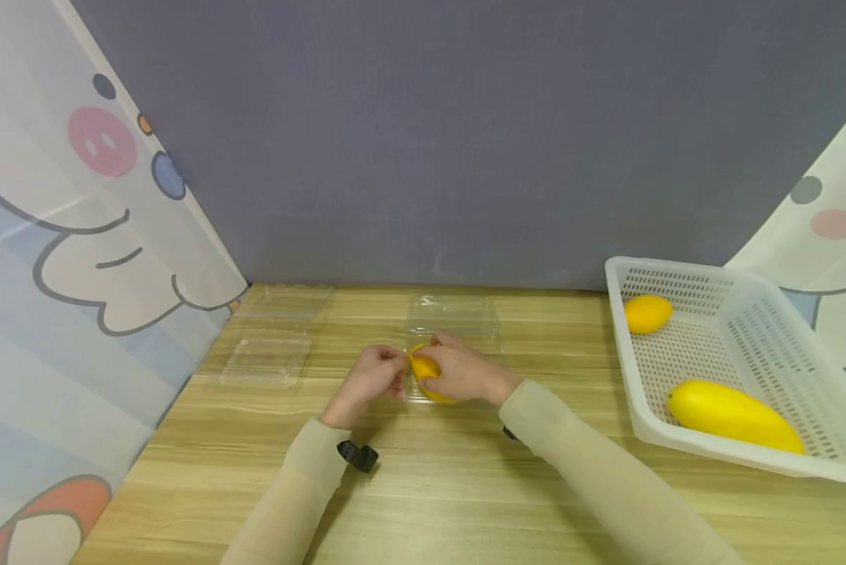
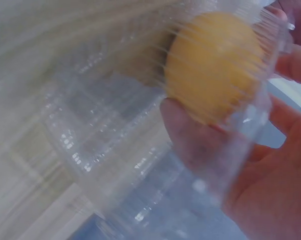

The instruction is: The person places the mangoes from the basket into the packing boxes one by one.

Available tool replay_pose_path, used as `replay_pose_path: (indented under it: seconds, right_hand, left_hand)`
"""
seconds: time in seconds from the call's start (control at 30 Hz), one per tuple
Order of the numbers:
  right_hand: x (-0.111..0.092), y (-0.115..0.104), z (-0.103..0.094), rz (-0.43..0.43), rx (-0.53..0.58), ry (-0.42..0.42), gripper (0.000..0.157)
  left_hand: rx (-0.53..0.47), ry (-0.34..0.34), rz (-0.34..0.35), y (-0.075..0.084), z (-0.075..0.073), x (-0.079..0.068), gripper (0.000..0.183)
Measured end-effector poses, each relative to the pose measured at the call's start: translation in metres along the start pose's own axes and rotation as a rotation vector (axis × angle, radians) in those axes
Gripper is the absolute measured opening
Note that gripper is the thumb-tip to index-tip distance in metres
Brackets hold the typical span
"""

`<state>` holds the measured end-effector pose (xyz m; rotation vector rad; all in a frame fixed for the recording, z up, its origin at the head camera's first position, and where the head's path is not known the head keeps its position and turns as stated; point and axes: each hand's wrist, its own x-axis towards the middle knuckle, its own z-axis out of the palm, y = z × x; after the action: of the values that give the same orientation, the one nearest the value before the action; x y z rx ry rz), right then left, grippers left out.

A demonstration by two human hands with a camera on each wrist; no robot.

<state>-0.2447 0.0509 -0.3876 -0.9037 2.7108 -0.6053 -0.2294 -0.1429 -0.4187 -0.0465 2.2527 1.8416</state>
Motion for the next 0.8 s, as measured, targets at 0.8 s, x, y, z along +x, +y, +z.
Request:
replay_pose_path:
  seconds: [0.8]
  right_hand:
    - [-0.013,-0.013,-0.032,0.073,-0.143,-0.039,0.072]
  left_hand:
    - [0.019,0.004,-0.010,0.000,0.000,0.000,0.024]
